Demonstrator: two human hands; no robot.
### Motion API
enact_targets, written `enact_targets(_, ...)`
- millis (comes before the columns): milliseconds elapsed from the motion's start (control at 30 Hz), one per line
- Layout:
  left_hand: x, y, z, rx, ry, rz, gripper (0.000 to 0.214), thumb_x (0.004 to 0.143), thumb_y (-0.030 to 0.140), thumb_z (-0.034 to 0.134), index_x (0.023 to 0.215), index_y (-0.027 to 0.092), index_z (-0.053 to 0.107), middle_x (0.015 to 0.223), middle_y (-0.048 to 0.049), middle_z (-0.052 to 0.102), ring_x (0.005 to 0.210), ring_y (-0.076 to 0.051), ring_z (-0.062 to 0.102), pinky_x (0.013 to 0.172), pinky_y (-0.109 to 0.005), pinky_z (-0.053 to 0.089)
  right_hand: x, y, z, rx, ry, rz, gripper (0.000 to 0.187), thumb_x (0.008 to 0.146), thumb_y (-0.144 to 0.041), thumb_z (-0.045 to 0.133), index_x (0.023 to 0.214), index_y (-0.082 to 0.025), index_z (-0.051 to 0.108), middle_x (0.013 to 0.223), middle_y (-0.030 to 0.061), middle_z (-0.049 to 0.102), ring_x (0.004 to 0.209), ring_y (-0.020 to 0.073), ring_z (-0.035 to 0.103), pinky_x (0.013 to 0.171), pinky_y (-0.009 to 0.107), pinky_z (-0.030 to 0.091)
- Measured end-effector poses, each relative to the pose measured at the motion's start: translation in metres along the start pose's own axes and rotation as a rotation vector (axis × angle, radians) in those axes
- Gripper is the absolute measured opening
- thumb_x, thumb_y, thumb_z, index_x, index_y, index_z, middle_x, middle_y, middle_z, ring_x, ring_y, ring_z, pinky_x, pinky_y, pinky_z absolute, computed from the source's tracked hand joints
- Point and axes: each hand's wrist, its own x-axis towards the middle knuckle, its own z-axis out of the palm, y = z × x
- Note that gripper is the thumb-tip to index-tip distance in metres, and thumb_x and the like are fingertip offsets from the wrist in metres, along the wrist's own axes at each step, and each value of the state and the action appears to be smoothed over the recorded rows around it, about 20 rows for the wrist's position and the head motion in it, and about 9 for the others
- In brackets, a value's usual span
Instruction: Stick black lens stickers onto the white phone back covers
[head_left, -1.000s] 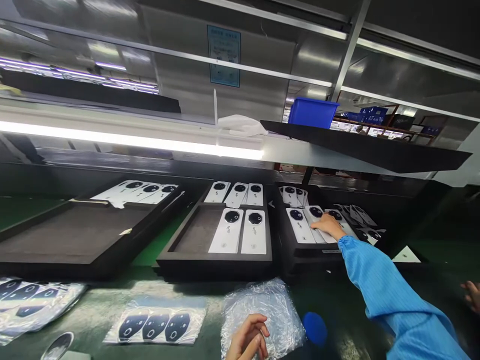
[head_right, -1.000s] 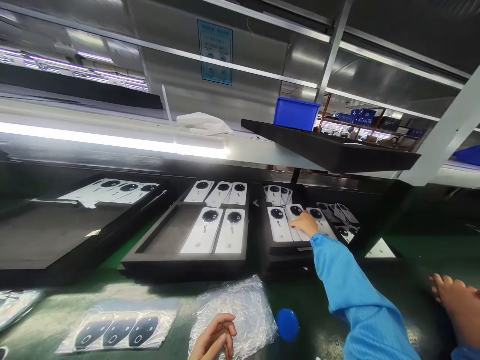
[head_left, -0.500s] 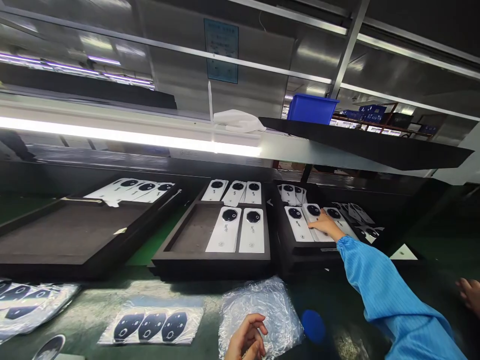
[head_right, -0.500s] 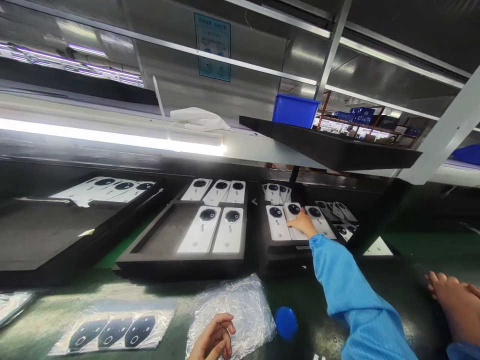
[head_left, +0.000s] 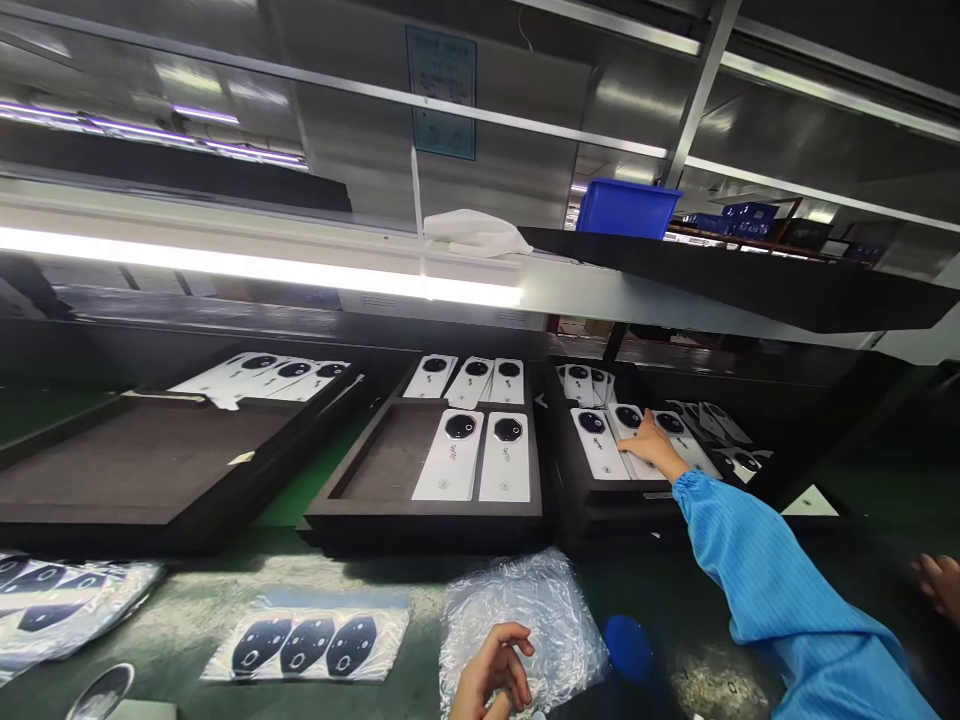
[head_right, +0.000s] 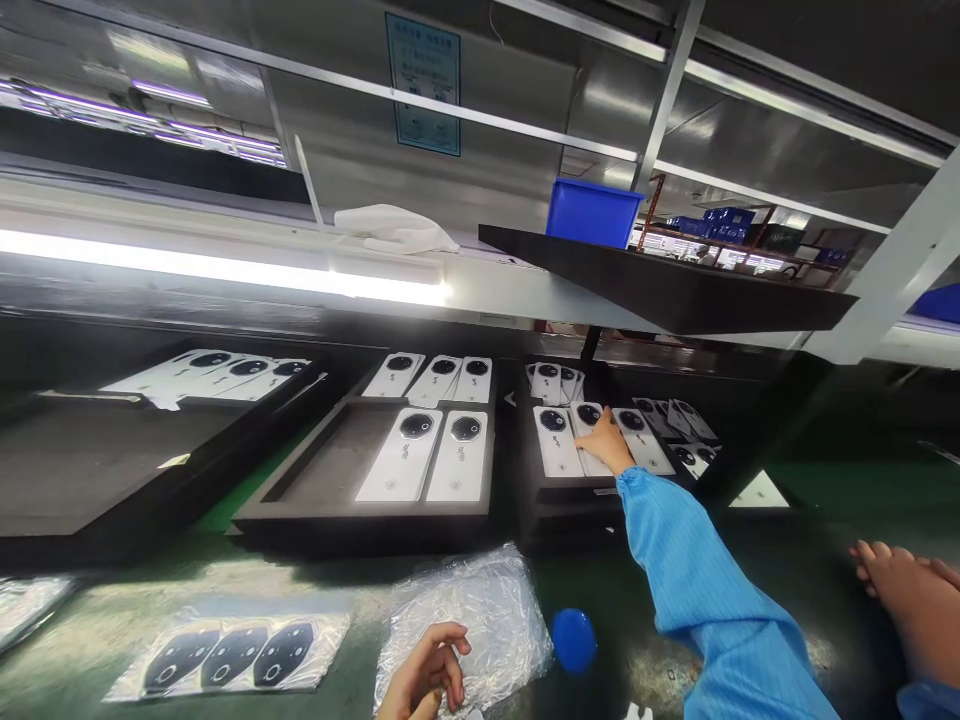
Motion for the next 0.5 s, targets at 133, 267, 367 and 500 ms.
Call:
enact_targets(133, -0.0006, 0.002, 0.0003, 0.019, 0.01, -0.01, 0.032, 0.073, 0.03, 0.063, 0.104, 0.021, 0.06, 0.091, -0.0043, 0.06, 0.062, -0.015, 0.059, 0.059, -0.029, 0.045, -0.0013, -0.001, -0.0015, -0.007, 0.01, 0.017, 0.039, 0.091, -0.035, 0.059, 0.125, -0.018, 0.053, 0.127, 0.0094, 0.055, 0.108, 0.0244, 0.058, 0.089, 0.047, 0.05)
enact_targets(267, -0.0006, 0.0036, 0.0004, 0.024, 0.014, -0.023, 0.033, 0.071, 0.024, 0.061, 0.103, 0.021, 0.06, 0.091, -0.0039, 0.061, 0.062, -0.016, 0.059, 0.059, -0.029, 0.045, -0.0022, -0.0009, -0.0039, -0.01, 0.022, 0.026, 0.038, 0.091, -0.035, 0.059, 0.124, -0.018, 0.053, 0.125, 0.0091, 0.056, 0.106, 0.0238, 0.059, 0.088, 0.046, 0.051)
enact_targets(367, -0.0003, 0.0046, 0.0004, 0.023, 0.01, -0.028, 0.033, 0.069, 0.024, 0.061, 0.102, 0.021, 0.059, 0.091, -0.0041, 0.061, 0.062, -0.015, 0.059, 0.059, -0.029, 0.045, -0.0018, 0.0001, -0.0044, -0.007, 0.031, 0.029, 0.038, 0.091, -0.035, 0.059, 0.124, -0.018, 0.053, 0.126, 0.0092, 0.056, 0.106, 0.024, 0.059, 0.088, 0.047, 0.051)
enact_targets(500, 0.0, 0.0057, 0.0007, 0.026, 0.008, -0.039, 0.033, 0.068, 0.021, 0.059, 0.102, 0.021, 0.059, 0.09, -0.0038, 0.061, 0.063, -0.015, 0.059, 0.06, -0.029, 0.045, -0.0015, 0.0025, -0.004, 0.008, 0.048, 0.026, 0.039, 0.091, -0.035, 0.059, 0.125, -0.018, 0.053, 0.127, 0.0094, 0.056, 0.108, 0.0245, 0.058, 0.089, 0.047, 0.05)
